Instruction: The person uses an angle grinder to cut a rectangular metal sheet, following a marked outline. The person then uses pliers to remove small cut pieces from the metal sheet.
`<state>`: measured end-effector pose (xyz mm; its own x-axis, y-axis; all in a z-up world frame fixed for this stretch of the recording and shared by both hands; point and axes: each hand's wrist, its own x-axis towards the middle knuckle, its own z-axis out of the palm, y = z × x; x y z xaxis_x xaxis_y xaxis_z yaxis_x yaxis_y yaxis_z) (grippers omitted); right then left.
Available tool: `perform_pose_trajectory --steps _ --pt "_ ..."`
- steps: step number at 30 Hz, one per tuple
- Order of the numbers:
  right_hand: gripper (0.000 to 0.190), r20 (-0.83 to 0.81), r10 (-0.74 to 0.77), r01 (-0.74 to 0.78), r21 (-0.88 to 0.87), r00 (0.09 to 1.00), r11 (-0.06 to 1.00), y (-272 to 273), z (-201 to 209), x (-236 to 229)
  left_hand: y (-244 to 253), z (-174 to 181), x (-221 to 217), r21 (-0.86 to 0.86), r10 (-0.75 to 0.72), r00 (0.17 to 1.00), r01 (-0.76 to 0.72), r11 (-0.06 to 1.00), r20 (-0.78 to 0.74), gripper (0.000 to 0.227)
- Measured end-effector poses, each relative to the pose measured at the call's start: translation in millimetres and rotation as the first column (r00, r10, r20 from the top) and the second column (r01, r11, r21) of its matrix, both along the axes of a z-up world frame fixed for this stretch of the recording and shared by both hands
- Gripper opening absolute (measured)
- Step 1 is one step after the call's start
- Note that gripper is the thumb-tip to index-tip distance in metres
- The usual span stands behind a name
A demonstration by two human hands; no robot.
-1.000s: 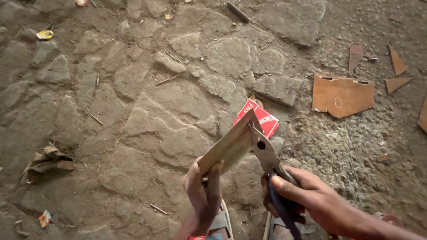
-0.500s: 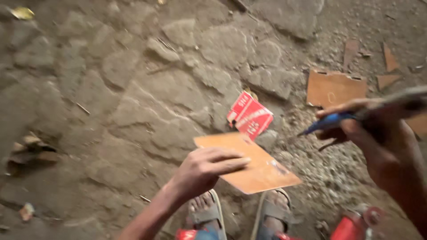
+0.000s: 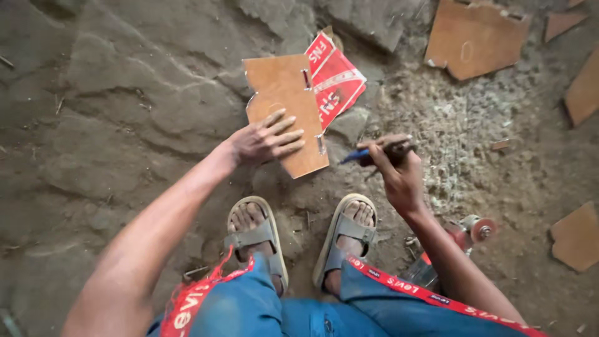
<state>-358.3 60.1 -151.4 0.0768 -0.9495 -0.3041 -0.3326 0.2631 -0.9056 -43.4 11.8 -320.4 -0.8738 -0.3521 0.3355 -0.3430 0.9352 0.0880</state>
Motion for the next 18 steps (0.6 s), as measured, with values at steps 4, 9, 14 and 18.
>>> perform_pose_trajectory --steps 4,9,14,18 --pt "0.012 0.106 -0.003 0.017 -0.133 0.994 0.991 -10 -13 -1 -3 5 0 0.044 -0.013 1.000 0.014 0.999 -0.008 0.044" --pt "0.010 0.123 -0.013 0.049 -0.301 0.992 0.952 -6 -34 -1 0 6 -1 0.061 0.026 0.999 -0.024 0.998 -0.043 0.044" --pt "0.011 0.186 0.030 -0.005 -0.135 0.982 0.991 -10 -75 12 -7 10 -3 0.077 0.018 0.999 -0.015 0.997 -0.031 0.045" --pt "0.009 0.021 0.157 -0.150 -0.196 0.987 0.969 -9 -70 -5 -7 18 0 0.101 0.013 0.999 -0.008 0.995 -0.045 0.047"
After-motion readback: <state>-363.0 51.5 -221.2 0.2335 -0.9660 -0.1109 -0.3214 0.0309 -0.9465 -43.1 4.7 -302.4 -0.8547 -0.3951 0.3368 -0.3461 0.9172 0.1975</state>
